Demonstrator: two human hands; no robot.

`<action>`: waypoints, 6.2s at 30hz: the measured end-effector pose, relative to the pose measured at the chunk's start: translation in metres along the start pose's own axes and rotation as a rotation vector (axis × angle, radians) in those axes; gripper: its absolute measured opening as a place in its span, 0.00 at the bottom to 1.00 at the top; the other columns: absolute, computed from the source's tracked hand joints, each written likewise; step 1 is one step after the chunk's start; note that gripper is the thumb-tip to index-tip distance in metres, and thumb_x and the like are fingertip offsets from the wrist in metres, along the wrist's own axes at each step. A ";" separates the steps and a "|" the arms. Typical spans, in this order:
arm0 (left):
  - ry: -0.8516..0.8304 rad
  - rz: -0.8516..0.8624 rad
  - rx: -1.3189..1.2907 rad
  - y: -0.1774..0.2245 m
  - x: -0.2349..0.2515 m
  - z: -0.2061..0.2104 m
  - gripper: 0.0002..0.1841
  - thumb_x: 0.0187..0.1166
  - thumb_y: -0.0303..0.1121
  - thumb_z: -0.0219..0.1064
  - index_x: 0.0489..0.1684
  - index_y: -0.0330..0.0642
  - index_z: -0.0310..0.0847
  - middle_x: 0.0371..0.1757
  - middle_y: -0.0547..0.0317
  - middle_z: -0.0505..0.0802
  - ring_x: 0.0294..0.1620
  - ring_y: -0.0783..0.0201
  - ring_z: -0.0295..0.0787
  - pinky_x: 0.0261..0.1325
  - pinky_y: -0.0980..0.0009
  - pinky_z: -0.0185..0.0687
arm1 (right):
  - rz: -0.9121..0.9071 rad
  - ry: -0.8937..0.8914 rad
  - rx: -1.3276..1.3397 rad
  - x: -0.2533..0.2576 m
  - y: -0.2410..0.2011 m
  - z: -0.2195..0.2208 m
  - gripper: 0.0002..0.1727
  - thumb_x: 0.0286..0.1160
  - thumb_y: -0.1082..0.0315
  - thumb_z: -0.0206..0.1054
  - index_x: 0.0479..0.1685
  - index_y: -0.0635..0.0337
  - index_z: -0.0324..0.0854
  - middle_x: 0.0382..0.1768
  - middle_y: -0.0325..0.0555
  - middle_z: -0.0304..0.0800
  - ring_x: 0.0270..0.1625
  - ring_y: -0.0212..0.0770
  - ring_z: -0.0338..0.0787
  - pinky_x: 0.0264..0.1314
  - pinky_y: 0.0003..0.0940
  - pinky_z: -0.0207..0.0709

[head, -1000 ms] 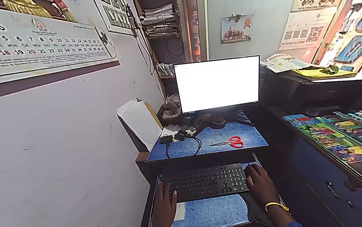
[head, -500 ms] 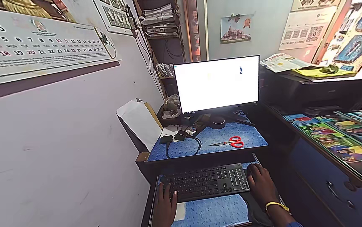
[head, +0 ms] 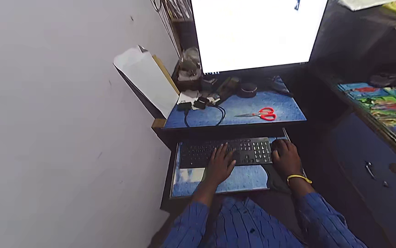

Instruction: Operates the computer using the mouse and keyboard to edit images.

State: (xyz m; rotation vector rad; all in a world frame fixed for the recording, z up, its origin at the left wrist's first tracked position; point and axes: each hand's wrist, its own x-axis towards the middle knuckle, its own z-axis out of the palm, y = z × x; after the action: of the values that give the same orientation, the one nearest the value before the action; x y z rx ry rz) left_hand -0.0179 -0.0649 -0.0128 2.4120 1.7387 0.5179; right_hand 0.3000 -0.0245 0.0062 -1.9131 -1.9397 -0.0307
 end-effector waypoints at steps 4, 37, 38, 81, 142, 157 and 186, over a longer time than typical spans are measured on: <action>-0.045 0.012 0.024 0.016 0.039 -0.005 0.30 0.89 0.59 0.42 0.85 0.61 0.71 0.94 0.55 0.63 0.95 0.51 0.50 0.94 0.45 0.39 | 0.000 0.008 -0.003 0.003 0.003 0.002 0.32 0.76 0.51 0.53 0.79 0.51 0.75 0.80 0.53 0.77 0.83 0.56 0.74 0.79 0.55 0.72; 0.361 -0.360 0.044 -0.122 -0.075 -0.007 0.32 0.85 0.53 0.49 0.77 0.38 0.77 0.89 0.37 0.66 0.88 0.38 0.64 0.84 0.43 0.66 | 0.040 0.066 -0.047 0.003 0.001 0.003 0.28 0.71 0.51 0.61 0.71 0.48 0.82 0.75 0.46 0.82 0.77 0.51 0.81 0.73 0.50 0.79; 0.375 -0.355 0.039 -0.123 -0.076 -0.006 0.31 0.86 0.52 0.49 0.76 0.37 0.77 0.89 0.36 0.66 0.87 0.38 0.65 0.84 0.44 0.66 | 0.040 0.063 -0.050 0.003 0.001 0.003 0.28 0.71 0.51 0.61 0.71 0.48 0.82 0.75 0.46 0.82 0.77 0.50 0.81 0.73 0.49 0.79; 0.310 -0.405 0.044 -0.117 -0.077 -0.014 0.32 0.87 0.54 0.46 0.79 0.40 0.75 0.90 0.40 0.66 0.86 0.37 0.67 0.81 0.37 0.63 | 0.000 0.128 -0.016 0.005 0.008 0.015 0.26 0.80 0.53 0.54 0.73 0.47 0.83 0.76 0.48 0.81 0.80 0.51 0.79 0.78 0.48 0.75; 0.336 -0.446 0.068 -0.117 -0.076 -0.011 0.32 0.85 0.57 0.47 0.78 0.46 0.78 0.90 0.43 0.67 0.84 0.39 0.71 0.79 0.39 0.68 | -0.048 0.087 0.032 0.002 0.005 0.011 0.26 0.73 0.54 0.59 0.71 0.47 0.85 0.76 0.50 0.82 0.81 0.52 0.77 0.81 0.52 0.72; 0.339 -0.492 0.137 -0.117 -0.076 -0.009 0.34 0.85 0.59 0.45 0.79 0.48 0.77 0.85 0.30 0.71 0.86 0.31 0.64 0.85 0.36 0.57 | -0.109 0.129 0.045 0.002 0.006 0.013 0.26 0.75 0.53 0.56 0.69 0.47 0.86 0.74 0.50 0.83 0.79 0.51 0.80 0.79 0.51 0.75; 0.341 -0.518 0.131 -0.115 -0.076 -0.010 0.33 0.85 0.60 0.43 0.80 0.52 0.76 0.84 0.37 0.74 0.88 0.36 0.64 0.84 0.30 0.51 | -0.123 0.165 0.043 0.003 0.009 0.019 0.26 0.73 0.53 0.55 0.67 0.47 0.87 0.72 0.50 0.84 0.77 0.52 0.82 0.78 0.51 0.75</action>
State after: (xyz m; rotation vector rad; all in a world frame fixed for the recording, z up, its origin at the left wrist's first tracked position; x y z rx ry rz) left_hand -0.1453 -0.0994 -0.0527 1.8987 2.4944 0.7893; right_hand 0.3040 -0.0150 -0.0126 -1.7049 -1.9282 -0.1758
